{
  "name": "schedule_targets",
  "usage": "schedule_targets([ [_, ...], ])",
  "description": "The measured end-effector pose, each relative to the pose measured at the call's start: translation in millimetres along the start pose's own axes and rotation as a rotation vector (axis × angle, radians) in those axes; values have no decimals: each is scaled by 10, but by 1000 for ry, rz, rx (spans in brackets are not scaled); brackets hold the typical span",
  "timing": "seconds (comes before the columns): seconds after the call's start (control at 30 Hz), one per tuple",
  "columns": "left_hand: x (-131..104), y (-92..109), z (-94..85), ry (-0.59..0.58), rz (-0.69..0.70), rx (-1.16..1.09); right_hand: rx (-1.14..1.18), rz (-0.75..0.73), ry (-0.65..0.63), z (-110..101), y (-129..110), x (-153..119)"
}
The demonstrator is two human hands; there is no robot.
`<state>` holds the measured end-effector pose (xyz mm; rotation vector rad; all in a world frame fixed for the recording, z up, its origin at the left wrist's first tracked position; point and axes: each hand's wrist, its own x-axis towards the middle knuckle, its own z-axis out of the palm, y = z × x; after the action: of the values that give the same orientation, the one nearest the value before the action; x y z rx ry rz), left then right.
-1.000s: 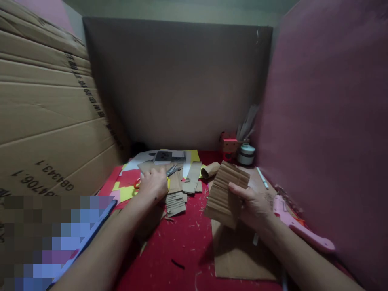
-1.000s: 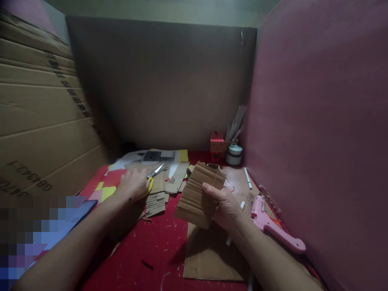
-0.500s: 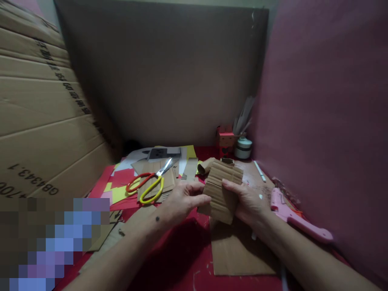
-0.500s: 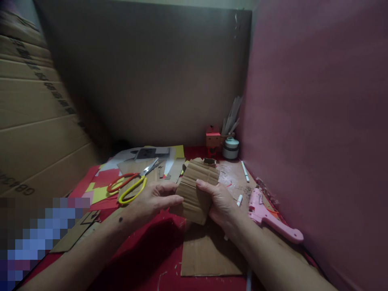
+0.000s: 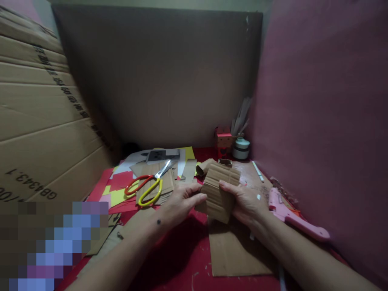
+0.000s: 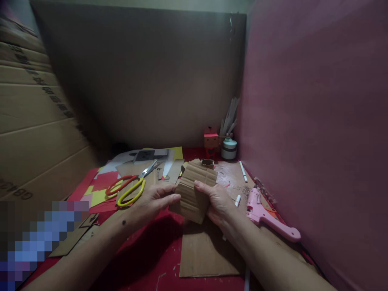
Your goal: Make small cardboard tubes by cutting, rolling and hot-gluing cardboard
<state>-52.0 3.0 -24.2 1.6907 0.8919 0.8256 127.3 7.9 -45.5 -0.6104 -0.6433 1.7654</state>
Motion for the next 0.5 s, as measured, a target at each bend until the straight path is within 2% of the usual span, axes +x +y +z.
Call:
schedule_targets([
  [0.17, 27, -6, 45, 11, -13, -38, 9, -5, -6, -12, 37, 12],
  [0.23, 35, 35, 31, 66, -35, 107, 12, 3, -12, -14, 30, 8],
  [0.27, 38, 59, -8, 140, -65, 243, 8, 4, 2, -13, 22, 6],
  [0.3, 38, 82, -74, 230, -100, 397, 1, 0, 23, -11, 13, 3],
  [0.33, 35, 99, -167, 375, -162, 600, -6, -6, 46, -9, 2, 1],
  [0.37, 27, 108, -285, 468, -200, 691, -11, -11, 63, -7, -8, 0],
  [0.43, -4, 93, -566, 606, -262, 825, -19, -18, 62, -7, -24, -2],
  [0.5, -45, 33, -840, 691, -341, 964, -35, -17, 26, -8, -29, -4],
])
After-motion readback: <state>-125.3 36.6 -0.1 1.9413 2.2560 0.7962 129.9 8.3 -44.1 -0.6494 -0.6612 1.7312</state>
